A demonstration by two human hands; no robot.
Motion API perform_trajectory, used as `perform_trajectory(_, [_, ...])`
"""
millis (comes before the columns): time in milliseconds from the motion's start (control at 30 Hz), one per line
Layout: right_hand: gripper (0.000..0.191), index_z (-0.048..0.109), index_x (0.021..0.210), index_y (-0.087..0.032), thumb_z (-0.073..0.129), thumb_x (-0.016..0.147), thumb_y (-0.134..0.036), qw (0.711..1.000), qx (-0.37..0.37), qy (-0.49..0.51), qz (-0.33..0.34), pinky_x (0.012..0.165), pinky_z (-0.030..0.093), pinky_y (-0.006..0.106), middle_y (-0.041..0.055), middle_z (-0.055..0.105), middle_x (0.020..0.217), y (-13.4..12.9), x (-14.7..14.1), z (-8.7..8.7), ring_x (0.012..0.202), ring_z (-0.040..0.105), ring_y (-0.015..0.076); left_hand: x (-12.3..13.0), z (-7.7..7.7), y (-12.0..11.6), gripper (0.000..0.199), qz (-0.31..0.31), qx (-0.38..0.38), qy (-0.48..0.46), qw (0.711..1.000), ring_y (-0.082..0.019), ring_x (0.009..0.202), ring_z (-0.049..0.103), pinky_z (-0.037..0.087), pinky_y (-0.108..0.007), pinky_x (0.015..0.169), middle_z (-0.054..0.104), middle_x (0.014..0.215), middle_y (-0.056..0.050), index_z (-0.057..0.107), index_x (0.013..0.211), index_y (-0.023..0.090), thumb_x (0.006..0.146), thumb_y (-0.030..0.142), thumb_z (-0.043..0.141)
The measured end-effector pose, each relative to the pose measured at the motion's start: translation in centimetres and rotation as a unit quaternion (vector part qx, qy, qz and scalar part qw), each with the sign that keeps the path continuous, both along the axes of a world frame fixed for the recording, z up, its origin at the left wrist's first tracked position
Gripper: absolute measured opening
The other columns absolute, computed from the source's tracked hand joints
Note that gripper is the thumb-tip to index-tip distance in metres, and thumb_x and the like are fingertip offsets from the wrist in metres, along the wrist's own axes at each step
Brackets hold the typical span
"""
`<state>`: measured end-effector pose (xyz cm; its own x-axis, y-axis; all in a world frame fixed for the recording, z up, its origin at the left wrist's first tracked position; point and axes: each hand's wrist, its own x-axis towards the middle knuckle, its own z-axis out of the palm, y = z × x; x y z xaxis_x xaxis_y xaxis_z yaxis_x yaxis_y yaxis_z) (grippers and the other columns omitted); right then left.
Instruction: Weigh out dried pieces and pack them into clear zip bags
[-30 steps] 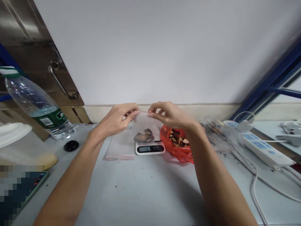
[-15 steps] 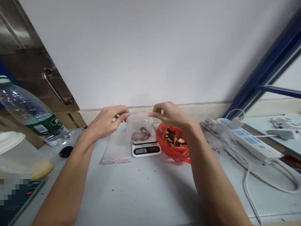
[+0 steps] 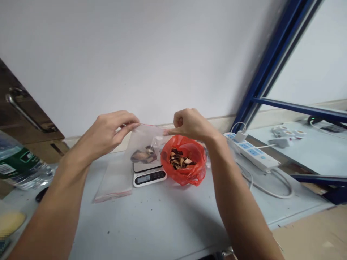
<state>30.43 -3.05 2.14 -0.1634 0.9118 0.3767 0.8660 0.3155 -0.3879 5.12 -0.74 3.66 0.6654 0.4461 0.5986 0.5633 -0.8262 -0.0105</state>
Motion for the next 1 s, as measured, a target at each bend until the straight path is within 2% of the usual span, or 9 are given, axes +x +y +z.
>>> perform_trajectory(133, [0.045,0.070,0.114,-0.019,0.081,0.074,-0.037,0.989,-0.079,-0.011,0.124,0.068,0.047,0.026,0.0070,0.073,0.102,-1.3,1.7,1.4,0.082,0.063,0.0177,4.5,1.2,0.1,0.033,-0.087,0.042,0.039,0.995,-0.018,0.079,0.065,0.049,-0.029,0.073,0.069,0.094,-0.004,0.071,0.098,0.023,0.102,0.038,0.041])
perform_trajectory(267, [0.027,0.075,0.110,-0.017,0.060,0.088,-0.020,0.967,-0.165,-0.048,0.188,0.066,0.048,0.025,0.0028,0.075,0.087,-2.0,3.7,1.4,0.072,0.063,0.0146,8.7,0.8,-1.0,0.029,-0.130,0.081,-0.026,0.988,-0.016,0.080,0.065,0.050,-0.029,0.072,0.069,0.098,-0.005,0.070,0.098,0.021,0.103,0.039,0.048])
perform_trajectory(333, [0.032,0.076,0.112,-0.017,0.054,0.089,-0.014,0.977,-0.147,-0.034,0.151,0.068,0.049,0.026,0.0020,0.076,0.084,-2.3,5.8,1.0,0.071,0.064,0.0149,9.6,0.1,-1.6,0.025,-0.137,0.070,-0.072,0.986,-0.016,0.080,0.065,0.052,-0.029,0.074,0.070,0.095,-0.004,0.068,0.099,0.020,0.101,0.040,0.052])
perform_trajectory(433, [0.040,0.075,0.119,-0.017,0.047,0.091,-0.012,0.999,-0.032,0.006,0.014,0.077,0.051,0.030,0.0055,0.079,0.091,-3.0,9.7,0.0,0.085,0.070,0.0203,9.6,-1.6,-1.8,0.022,-0.146,-0.005,-0.075,0.986,-0.016,0.077,0.066,0.053,-0.029,0.075,0.071,0.090,-0.003,0.068,0.099,0.020,0.099,0.037,0.054])
perform_trajectory(567, [0.057,0.059,0.143,-0.020,0.039,0.091,-0.008,0.985,0.121,-0.052,-0.108,0.106,0.044,0.044,0.0114,0.065,0.139,-3.5,13.7,-3.7,0.132,0.056,0.0303,8.9,-4.4,-1.4,0.025,-0.125,-0.126,0.003,0.984,-0.019,0.081,0.068,0.053,-0.032,0.075,0.074,0.094,-0.004,0.069,0.100,0.019,0.099,0.036,0.050])
perform_trajectory(633, [0.059,0.051,0.150,-0.020,0.042,0.092,-0.013,0.986,0.071,-0.119,-0.094,0.116,0.033,0.051,0.0118,0.049,0.156,-3.5,14.7,-6.3,0.146,0.040,0.0324,8.8,-5.5,-1.3,0.027,-0.100,-0.165,0.033,0.981,-0.020,0.083,0.068,0.053,-0.033,0.076,0.075,0.097,-0.005,0.069,0.101,0.020,0.099,0.036,0.048])
perform_trajectory(767, [0.067,0.047,0.152,-0.024,0.054,0.092,-0.052,0.982,-0.126,-0.137,-0.039,0.120,0.025,0.060,0.0110,0.036,0.163,-3.9,15.4,-9.7,0.153,0.025,0.0376,8.8,-6.6,-1.5,0.026,-0.076,-0.188,0.048,0.978,-0.020,0.084,0.067,0.052,-0.033,0.076,0.075,0.096,-0.005,0.069,0.102,0.022,0.099,0.037,0.048])
perform_trajectory(867, [0.061,0.054,0.148,-0.026,0.045,0.096,-0.057,0.986,-0.142,-0.076,-0.046,0.120,0.023,0.062,0.0096,0.039,0.162,-4.1,15.3,-9.1,0.153,0.023,0.0374,8.3,-6.6,-1.6,0.027,-0.070,-0.197,0.050,0.977,-0.020,0.083,0.067,0.051,-0.033,0.076,0.075,0.095,-0.005,0.069,0.100,0.022,0.099,0.038,0.047])
perform_trajectory(1000, [0.037,0.073,0.121,-0.021,0.052,0.095,-0.039,0.998,-0.007,-0.024,-0.049,0.111,0.041,0.052,0.0133,0.068,0.133,-3.7,13.0,-6.2,0.131,0.056,0.0336,6.9,-6.5,-1.5,0.033,-0.052,-0.242,0.058,0.967,-0.020,0.080,0.067,0.051,-0.031,0.074,0.076,0.093,-0.004,0.070,0.097,0.022,0.098,0.043,0.045])
